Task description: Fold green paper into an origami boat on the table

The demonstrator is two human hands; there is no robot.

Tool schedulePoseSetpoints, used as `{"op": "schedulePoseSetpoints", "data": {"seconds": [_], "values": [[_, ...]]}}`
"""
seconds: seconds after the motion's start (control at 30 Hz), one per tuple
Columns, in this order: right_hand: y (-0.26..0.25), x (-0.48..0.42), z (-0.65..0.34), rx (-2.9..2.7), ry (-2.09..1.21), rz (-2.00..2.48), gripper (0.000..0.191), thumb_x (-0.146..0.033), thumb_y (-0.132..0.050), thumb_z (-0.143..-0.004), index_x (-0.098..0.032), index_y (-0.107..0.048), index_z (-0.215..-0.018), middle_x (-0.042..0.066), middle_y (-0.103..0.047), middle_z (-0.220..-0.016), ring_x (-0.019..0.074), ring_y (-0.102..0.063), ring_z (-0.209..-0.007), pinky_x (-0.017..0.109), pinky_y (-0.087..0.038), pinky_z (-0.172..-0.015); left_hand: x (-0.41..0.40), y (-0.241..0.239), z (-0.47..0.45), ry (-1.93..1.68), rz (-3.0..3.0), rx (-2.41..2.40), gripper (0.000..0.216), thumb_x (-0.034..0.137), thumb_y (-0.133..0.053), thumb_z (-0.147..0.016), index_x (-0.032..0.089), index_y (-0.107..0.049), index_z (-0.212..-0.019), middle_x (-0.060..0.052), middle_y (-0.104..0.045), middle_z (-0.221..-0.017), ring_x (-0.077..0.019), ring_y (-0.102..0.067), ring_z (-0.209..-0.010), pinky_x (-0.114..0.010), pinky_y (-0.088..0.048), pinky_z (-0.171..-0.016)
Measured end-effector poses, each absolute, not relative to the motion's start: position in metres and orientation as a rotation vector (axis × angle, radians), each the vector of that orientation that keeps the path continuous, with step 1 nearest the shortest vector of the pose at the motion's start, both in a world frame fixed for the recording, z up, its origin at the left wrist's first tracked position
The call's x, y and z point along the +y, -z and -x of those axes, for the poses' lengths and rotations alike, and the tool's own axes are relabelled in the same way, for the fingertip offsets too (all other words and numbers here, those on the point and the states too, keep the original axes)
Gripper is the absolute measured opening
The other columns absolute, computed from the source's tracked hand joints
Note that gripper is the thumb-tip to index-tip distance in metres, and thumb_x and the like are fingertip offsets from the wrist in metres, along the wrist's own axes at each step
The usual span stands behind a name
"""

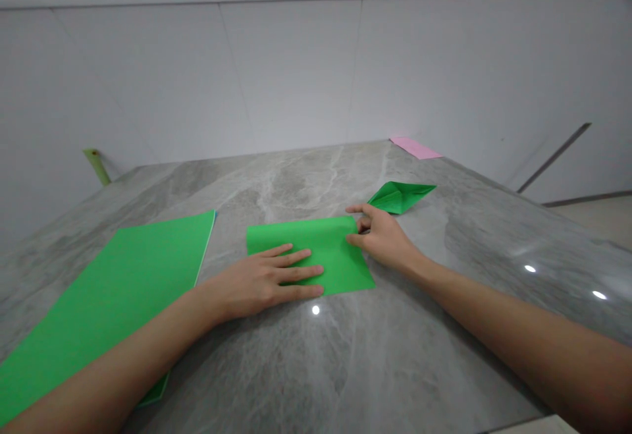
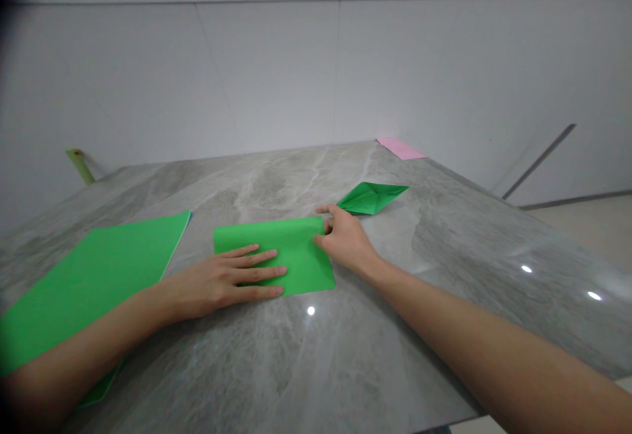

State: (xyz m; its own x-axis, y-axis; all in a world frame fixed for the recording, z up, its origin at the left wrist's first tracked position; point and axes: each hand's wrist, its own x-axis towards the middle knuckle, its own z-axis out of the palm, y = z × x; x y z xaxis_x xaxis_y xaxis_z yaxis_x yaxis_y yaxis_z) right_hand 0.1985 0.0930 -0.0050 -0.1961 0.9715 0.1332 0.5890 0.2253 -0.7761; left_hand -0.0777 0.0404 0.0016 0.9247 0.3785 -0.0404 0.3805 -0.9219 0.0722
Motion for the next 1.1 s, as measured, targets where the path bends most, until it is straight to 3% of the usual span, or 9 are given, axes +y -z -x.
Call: {"op": "schedulePoseSetpoints", "data": {"seconds": [0.23,0.33,0.43,0.6,0.7,0.87,1.1], "values": [[0.01,0.094,-0.199,-1.919,-0.694,1.443,0.056,-0.01,-0.063,-0.067,-0.01,-0.057,-0.123,-0.002,-0.059,-0.066,0.0193,-0.058,-0.064,0.032,-0.048,-0.064,0.042,0.0,0.078,0.059,-2.968,0.598,0.052,0.022,-0.038,-0.104,0.043,-0.029,-0.15,0.002,-0.031,-0.158,-0.0239,-0.023,-0.147,-0.048,-0.025,-0.119],[0.007,0.087,-0.195,-1.953,-0.319,1.379,0.057,-0.013,-0.063,-0.069,-0.008,-0.056,-0.125,0.013,-0.063,-0.099,0.0284,-0.061,-0.094,0.043,-0.051,-0.085,0.042,-0.002,0.076,0.072,-2.957,0.614,0.051,0.021,-0.04,-0.103,0.043,-0.03,-0.149,0.002,-0.03,-0.158,-0.0241,-0.023,-0.148,-0.049,-0.024,-0.119],[0.006,0.075,-0.184,-2.06,-0.005,1.13,0.052,-0.013,-0.055,-0.078,-0.009,-0.054,-0.13,0.02,-0.055,-0.125,0.0324,-0.05,-0.122,0.051,-0.042,-0.104,0.042,-0.002,0.075,0.084,-2.943,0.638,0.052,0.021,-0.041,-0.103,0.044,-0.03,-0.149,0.003,-0.029,-0.159,-0.0237,-0.023,-0.148,-0.048,-0.023,-0.12],[0.017,0.061,-0.162,-2.648,-0.227,0.763,0.06,-0.016,-0.042,-0.088,-0.002,-0.036,-0.146,0.021,-0.032,-0.156,0.0313,-0.019,-0.148,0.05,-0.029,-0.117,0.044,0.006,0.078,-0.075,-2.894,0.596,0.049,0.02,-0.047,-0.1,0.037,-0.041,-0.146,-0.001,-0.038,-0.155,-0.0259,-0.022,-0.147,-0.048,-0.022,-0.12],[0.02,0.059,-0.158,-2.781,-0.358,0.809,0.058,-0.027,-0.032,-0.099,-0.001,-0.027,-0.151,0.021,-0.026,-0.158,0.028,-0.018,-0.148,0.047,-0.025,-0.119,0.046,0.015,0.081,-0.278,-2.776,0.576,0.053,0.006,-0.039,-0.098,0.032,-0.046,-0.144,-0.001,-0.044,-0.151,-0.022,-0.021,-0.147,-0.048,-0.022,-0.121],[0.016,0.06,-0.158,-2.804,-0.381,0.893,0.071,-0.048,-0.033,-0.1,-0.002,-0.025,-0.153,0.019,-0.022,-0.159,0.0279,-0.018,-0.148,0.046,-0.02,-0.121,0.042,0.019,0.074,-0.446,-2.632,0.834,0.053,0.003,-0.035,-0.091,0.02,-0.055,-0.137,-0.006,-0.057,-0.14,-0.0175,-0.043,-0.138,-0.044,-0.03,-0.119],[0.017,0.06,-0.154,-2.82,-0.315,0.969,0.078,-0.052,-0.034,-0.098,0.004,-0.023,-0.152,0.023,-0.018,-0.159,0.0306,-0.015,-0.148,0.047,-0.018,-0.121,0.029,0.013,0.053,-0.028,-2.675,1.401,0.059,0.028,-0.031,-0.097,0.007,-0.025,-0.152,-0.014,-0.017,-0.161,-0.0258,-0.014,-0.15,-0.05,-0.018,-0.12]]}}
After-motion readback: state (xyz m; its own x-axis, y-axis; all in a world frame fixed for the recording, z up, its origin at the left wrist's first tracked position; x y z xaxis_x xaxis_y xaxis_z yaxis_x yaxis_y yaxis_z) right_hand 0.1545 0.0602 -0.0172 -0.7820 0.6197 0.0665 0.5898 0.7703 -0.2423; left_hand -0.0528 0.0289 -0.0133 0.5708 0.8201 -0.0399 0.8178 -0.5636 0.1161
